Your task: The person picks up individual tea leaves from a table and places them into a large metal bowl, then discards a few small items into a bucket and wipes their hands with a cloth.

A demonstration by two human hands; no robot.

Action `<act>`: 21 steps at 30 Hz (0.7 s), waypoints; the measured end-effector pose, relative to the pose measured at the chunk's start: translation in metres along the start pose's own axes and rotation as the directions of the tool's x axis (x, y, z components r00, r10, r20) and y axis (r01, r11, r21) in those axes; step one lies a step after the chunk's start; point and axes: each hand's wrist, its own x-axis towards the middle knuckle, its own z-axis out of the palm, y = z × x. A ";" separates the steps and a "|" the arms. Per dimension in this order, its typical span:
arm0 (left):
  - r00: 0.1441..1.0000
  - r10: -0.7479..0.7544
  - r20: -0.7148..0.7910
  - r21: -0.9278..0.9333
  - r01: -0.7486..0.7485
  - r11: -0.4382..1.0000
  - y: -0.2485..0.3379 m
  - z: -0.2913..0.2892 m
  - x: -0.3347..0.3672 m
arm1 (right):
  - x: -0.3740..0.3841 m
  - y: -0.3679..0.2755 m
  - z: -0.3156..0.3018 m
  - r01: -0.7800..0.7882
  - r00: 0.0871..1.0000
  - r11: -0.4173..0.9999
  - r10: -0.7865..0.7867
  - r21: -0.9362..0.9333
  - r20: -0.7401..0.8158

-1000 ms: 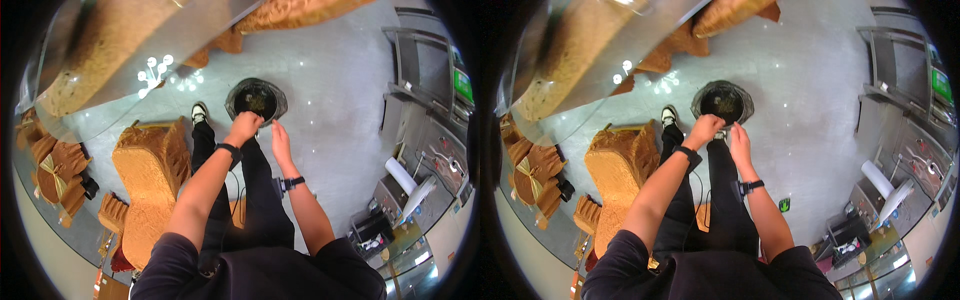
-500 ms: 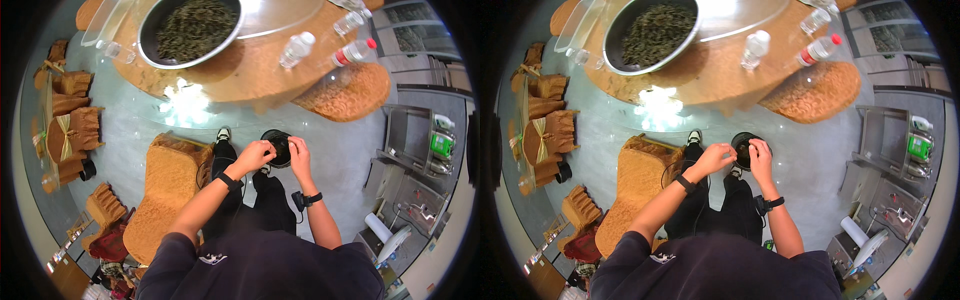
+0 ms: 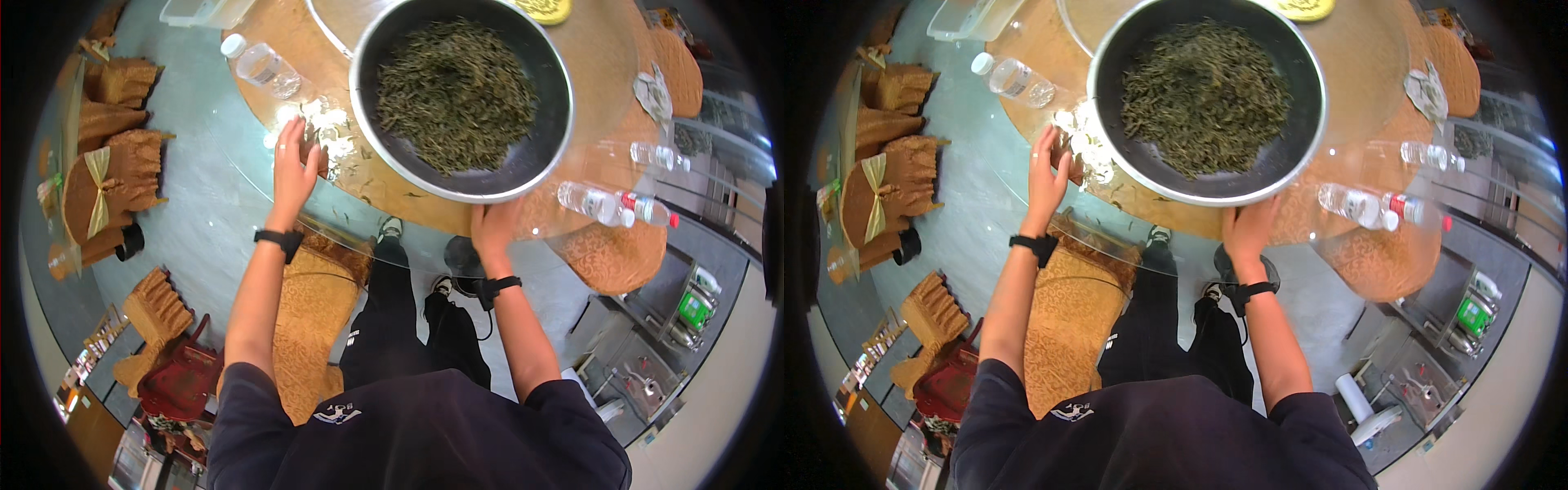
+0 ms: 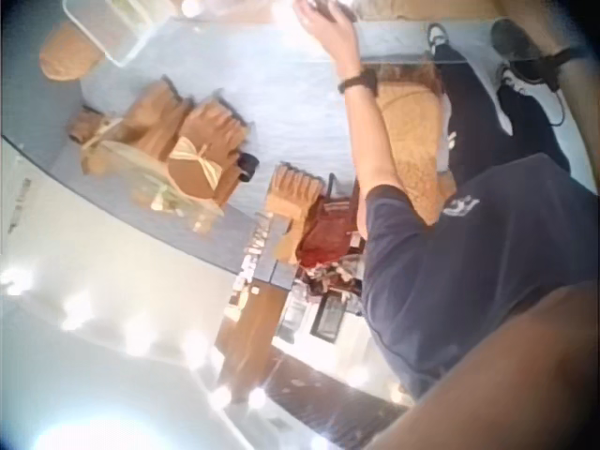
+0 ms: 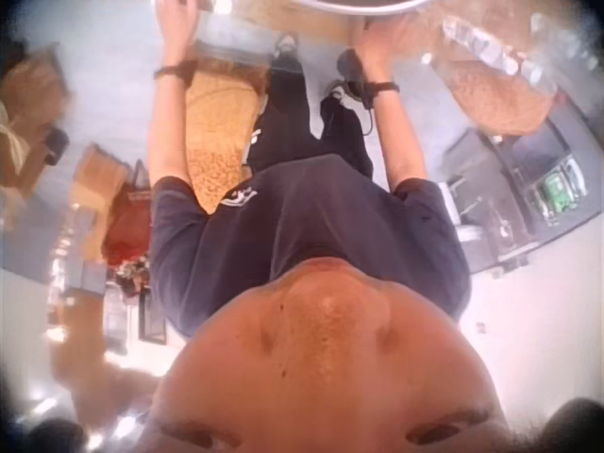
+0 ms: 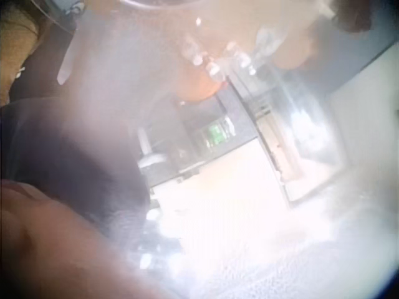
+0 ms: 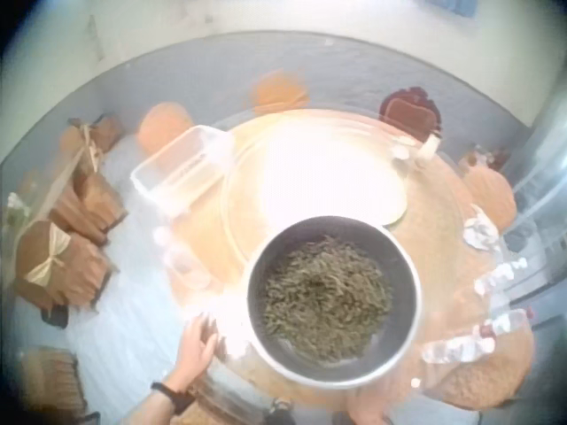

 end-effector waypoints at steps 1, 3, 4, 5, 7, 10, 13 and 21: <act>0.998 0.053 0.031 0.043 -0.054 0.998 -0.008 0.002 0.018 | 0.003 -0.007 0.010 0.083 0.996 0.995 -0.083 -0.046 0.016; 0.995 0.081 0.058 0.085 -0.086 0.993 -0.019 0.004 0.038 | 0.000 -0.027 0.021 0.011 0.994 0.996 -0.021 0.090 0.110; 0.986 0.125 0.114 0.087 -0.135 0.987 -0.014 0.012 0.048 | 0.000 -0.028 0.030 -0.010 0.998 0.994 0.002 0.113 0.070; 0.971 0.169 0.168 0.087 -0.185 0.979 -0.009 0.021 0.056 | 0.000 -0.027 0.035 0.040 0.994 0.998 -0.044 0.042 0.095; 0.943 0.215 0.255 0.075 -0.241 0.968 -0.003 0.027 0.066 | 0.007 -0.052 0.035 0.170 0.955 0.983 -0.147 -0.067 0.256; 0.925 0.214 0.314 0.067 -0.246 0.967 0.006 0.032 0.079 | 0.024 -0.088 0.036 0.123 0.949 0.985 -0.152 0.121 0.275; 0.895 0.252 0.368 0.079 -0.300 0.951 0.008 0.032 0.091 | 0.045 -0.120 0.053 0.276 0.936 0.958 -0.287 0.079 0.204; 0.772 0.419 0.479 -0.060 -0.447 0.893 0.012 0.042 0.090 | 0.093 -0.143 0.086 0.369 0.921 0.929 -0.370 0.032 0.119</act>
